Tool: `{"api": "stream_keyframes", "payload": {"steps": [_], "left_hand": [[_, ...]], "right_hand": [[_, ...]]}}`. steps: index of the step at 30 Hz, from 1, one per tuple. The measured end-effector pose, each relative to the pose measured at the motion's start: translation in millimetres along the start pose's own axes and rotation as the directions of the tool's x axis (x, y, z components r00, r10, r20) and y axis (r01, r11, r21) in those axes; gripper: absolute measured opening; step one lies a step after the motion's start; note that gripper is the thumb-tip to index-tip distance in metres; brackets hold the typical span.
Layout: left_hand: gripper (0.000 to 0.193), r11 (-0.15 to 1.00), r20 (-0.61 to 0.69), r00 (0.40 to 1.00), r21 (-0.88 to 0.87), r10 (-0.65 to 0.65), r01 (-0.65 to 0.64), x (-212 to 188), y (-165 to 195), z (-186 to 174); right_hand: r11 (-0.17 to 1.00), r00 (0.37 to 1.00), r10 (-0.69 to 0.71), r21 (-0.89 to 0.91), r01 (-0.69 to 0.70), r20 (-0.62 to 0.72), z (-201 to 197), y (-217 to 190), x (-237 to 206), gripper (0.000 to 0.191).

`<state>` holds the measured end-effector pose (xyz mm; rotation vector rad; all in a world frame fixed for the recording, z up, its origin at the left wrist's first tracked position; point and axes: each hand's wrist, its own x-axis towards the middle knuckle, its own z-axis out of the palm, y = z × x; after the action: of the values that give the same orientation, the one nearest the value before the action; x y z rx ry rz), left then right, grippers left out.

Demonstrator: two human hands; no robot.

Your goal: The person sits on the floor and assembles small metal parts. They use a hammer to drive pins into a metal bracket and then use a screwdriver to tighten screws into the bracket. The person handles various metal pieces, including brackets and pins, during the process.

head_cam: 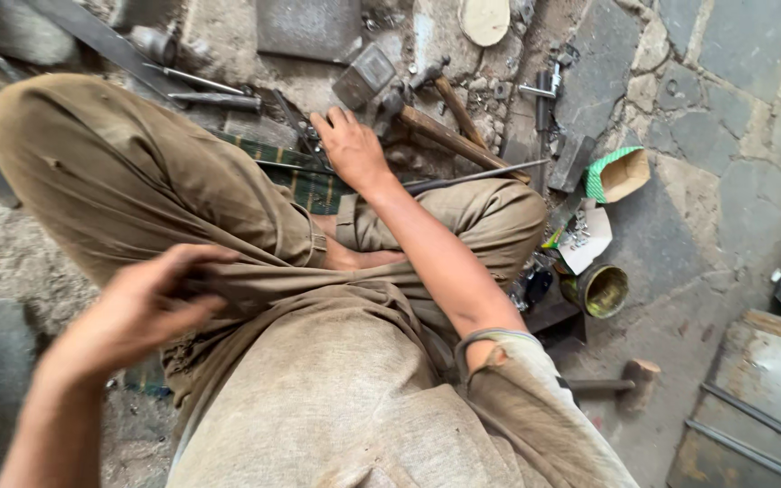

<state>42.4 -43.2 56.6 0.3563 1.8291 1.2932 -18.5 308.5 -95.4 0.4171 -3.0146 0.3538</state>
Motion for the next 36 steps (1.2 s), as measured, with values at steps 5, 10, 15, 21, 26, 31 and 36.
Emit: {"api": "stream_keyframes", "payload": {"steps": [5, 10, 15, 21, 26, 31, 36], "left_hand": [[0.055, 0.887, 0.018, 0.963, -0.385, -0.268, 0.254, -2.3, -28.9, 46.9], [0.036, 0.738, -0.090, 0.951, -0.653, -0.296, 0.168, -8.8, -24.7, 75.4], [0.027, 0.624, -0.202, 0.866, -0.767, -0.457, 0.150, -0.5, -7.9, 45.6], [0.029, 0.488, -0.372, 0.928, -0.814, -0.023, -0.315, 20.3, 4.0, 21.8], [0.040, 0.553, -0.283, 0.958, -0.806, -0.043, -0.213, 74.3, 13.0, 19.3], [0.030, 0.638, -0.128, 0.992, -0.765, -0.011, -0.091, 151.8, 8.4, 23.6], [0.027, 0.655, -0.024, 1.000, -0.755, 0.008, -0.023, 173.8, -6.3, 28.1]], "right_hand": [[0.995, 0.991, 0.073, 0.078, -0.064, -0.117, 7.7, 4.2, -4.4, 0.016], [0.957, 0.976, 0.217, 0.205, -0.206, -0.030, -1.4, 16.8, -15.8, 0.021], [0.995, 0.999, -0.006, -0.098, 0.002, -0.036, 4.4, -4.7, 1.1, 0.033], [0.998, 0.979, -0.044, -0.043, 0.036, -0.201, -7.1, -18.3, -4.5, 0.025], [-0.283, 0.724, 0.458, 0.857, -0.431, 0.516, -41.0, -8.0, -38.2, 0.027], [-0.539, 0.730, 0.454, 0.810, -0.231, 0.511, -89.2, 0.3, -93.3, 0.026], [0.022, 0.793, 0.581, 0.971, -0.239, 0.182, -113.7, -17.8, -113.3, 0.019]]}}
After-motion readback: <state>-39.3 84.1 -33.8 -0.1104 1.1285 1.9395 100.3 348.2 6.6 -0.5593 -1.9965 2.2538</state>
